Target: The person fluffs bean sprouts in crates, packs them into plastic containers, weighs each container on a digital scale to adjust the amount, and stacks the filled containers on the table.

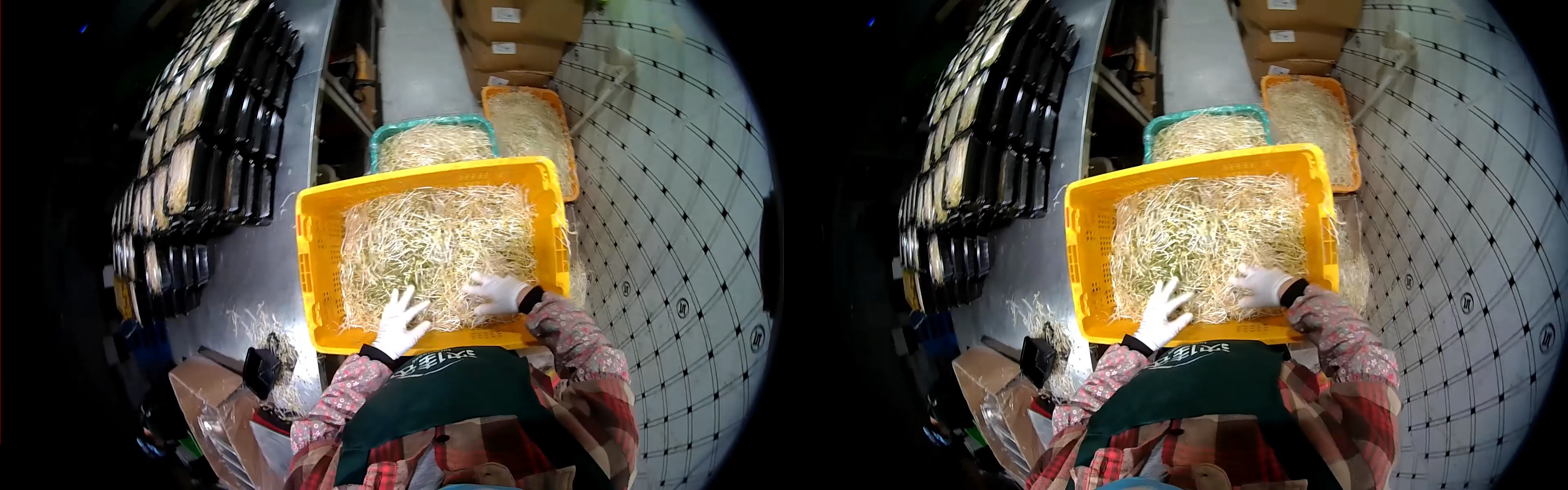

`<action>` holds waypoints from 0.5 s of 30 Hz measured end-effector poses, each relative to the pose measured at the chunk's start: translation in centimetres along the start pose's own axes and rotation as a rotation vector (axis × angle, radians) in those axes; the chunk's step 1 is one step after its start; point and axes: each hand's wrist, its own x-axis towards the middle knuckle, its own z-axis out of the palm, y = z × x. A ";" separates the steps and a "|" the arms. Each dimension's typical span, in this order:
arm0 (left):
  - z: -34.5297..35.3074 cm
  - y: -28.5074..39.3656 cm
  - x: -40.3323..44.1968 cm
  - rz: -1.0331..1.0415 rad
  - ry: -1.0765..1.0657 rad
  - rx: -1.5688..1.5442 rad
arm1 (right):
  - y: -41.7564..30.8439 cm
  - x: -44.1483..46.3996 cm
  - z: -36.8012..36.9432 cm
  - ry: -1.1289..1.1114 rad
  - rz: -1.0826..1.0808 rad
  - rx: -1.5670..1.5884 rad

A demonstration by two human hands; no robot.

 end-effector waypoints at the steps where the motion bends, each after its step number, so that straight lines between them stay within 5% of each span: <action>1: -0.8 0.0 -0.5 -0.150 0.123 -0.137 | 0.8 1.0 -1.8 0.027 0.013 0.082; 4: -0.6 -4.0 -1.2 -0.630 0.567 -0.643 | -1.5 4.5 -9.1 0.389 0.109 0.228; 6: -1.8 -4.5 -0.8 -0.852 0.850 -1.347 | -1.2 10.2 -9.8 0.641 -0.054 0.168; 10: 2.1 -10.3 0.0 -1.086 0.972 -1.491 | -4.0 21.6 -11.2 0.609 -0.158 -0.062; 15: 3.9 -11.3 1.9 -1.131 1.134 -1.458 | -6.1 28.0 -10.4 0.463 0.111 -0.338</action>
